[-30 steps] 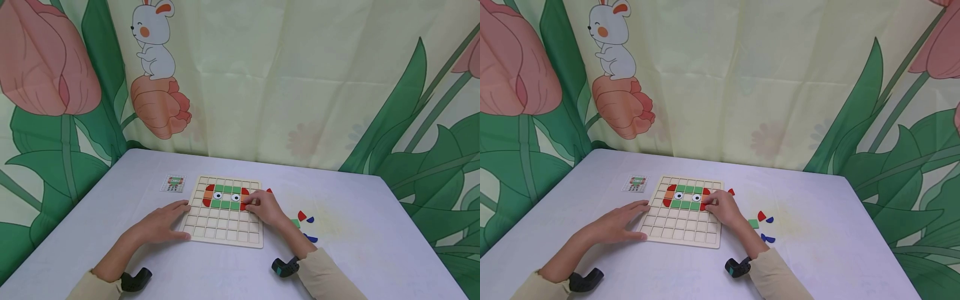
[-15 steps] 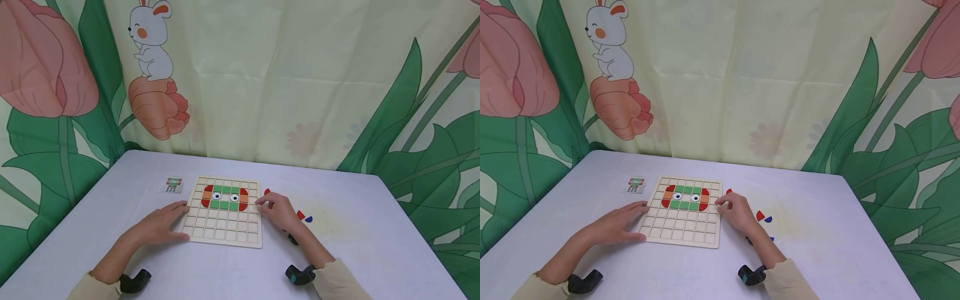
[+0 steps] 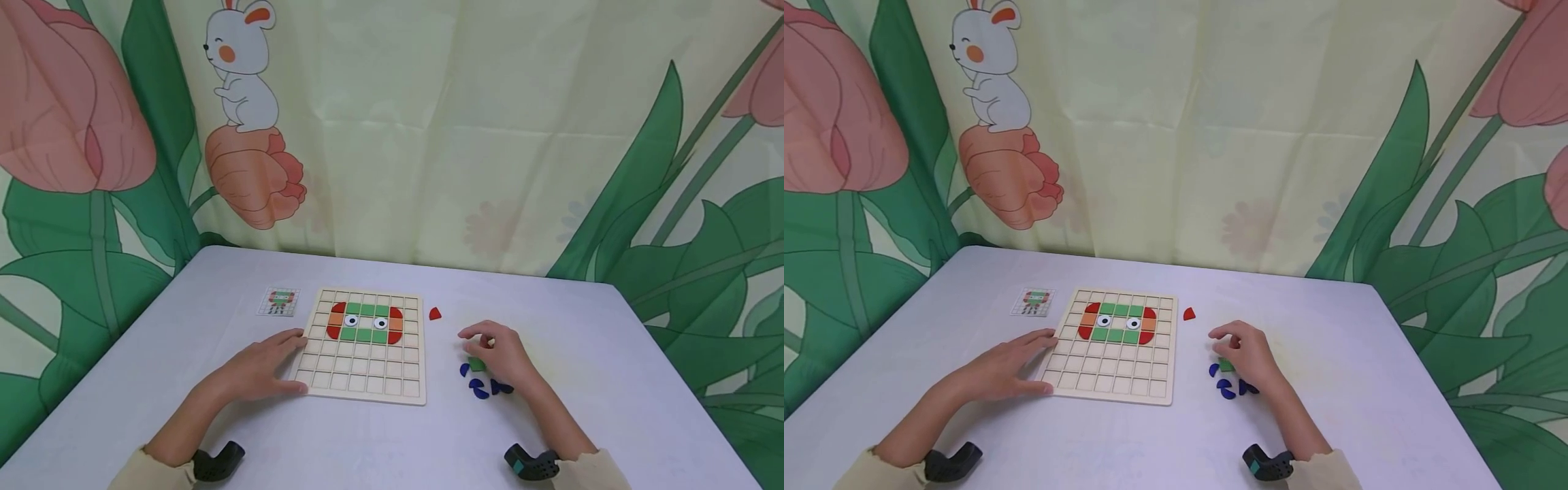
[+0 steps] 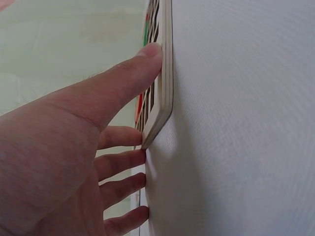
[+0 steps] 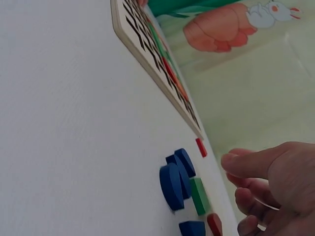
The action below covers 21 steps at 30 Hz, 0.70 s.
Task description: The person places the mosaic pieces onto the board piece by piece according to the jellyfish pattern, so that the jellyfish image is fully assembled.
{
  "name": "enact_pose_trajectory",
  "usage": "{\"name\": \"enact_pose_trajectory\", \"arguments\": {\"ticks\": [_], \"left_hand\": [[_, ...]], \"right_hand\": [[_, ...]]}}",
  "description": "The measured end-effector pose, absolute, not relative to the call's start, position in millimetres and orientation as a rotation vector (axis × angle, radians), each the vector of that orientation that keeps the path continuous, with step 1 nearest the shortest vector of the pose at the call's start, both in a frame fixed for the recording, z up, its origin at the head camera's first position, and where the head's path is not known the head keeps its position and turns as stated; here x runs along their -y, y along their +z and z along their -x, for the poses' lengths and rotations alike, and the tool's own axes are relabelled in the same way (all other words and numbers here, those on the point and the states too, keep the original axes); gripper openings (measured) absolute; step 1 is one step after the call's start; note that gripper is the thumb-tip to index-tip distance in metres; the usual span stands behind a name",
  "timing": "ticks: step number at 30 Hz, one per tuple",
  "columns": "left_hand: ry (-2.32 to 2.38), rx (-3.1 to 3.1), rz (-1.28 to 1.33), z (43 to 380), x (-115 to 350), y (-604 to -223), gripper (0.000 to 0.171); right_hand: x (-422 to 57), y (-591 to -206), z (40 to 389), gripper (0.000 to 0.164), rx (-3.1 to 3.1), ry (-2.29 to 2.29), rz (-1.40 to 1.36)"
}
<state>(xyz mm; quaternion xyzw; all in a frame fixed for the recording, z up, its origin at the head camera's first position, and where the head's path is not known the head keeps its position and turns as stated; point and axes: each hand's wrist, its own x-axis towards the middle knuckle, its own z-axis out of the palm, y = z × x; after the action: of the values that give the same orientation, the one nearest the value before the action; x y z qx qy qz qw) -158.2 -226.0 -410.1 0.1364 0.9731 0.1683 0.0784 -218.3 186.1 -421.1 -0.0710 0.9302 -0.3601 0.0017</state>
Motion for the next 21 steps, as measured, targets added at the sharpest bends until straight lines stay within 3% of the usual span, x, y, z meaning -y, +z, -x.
{"name": "enact_pose_trajectory", "arguments": {"ticks": [21], "left_hand": [[0.5,-2.925,-0.476,158,228,-409,0.086]], "right_hand": [[-232,-426,212,0.033,-2.934,-1.062,0.297]]}}
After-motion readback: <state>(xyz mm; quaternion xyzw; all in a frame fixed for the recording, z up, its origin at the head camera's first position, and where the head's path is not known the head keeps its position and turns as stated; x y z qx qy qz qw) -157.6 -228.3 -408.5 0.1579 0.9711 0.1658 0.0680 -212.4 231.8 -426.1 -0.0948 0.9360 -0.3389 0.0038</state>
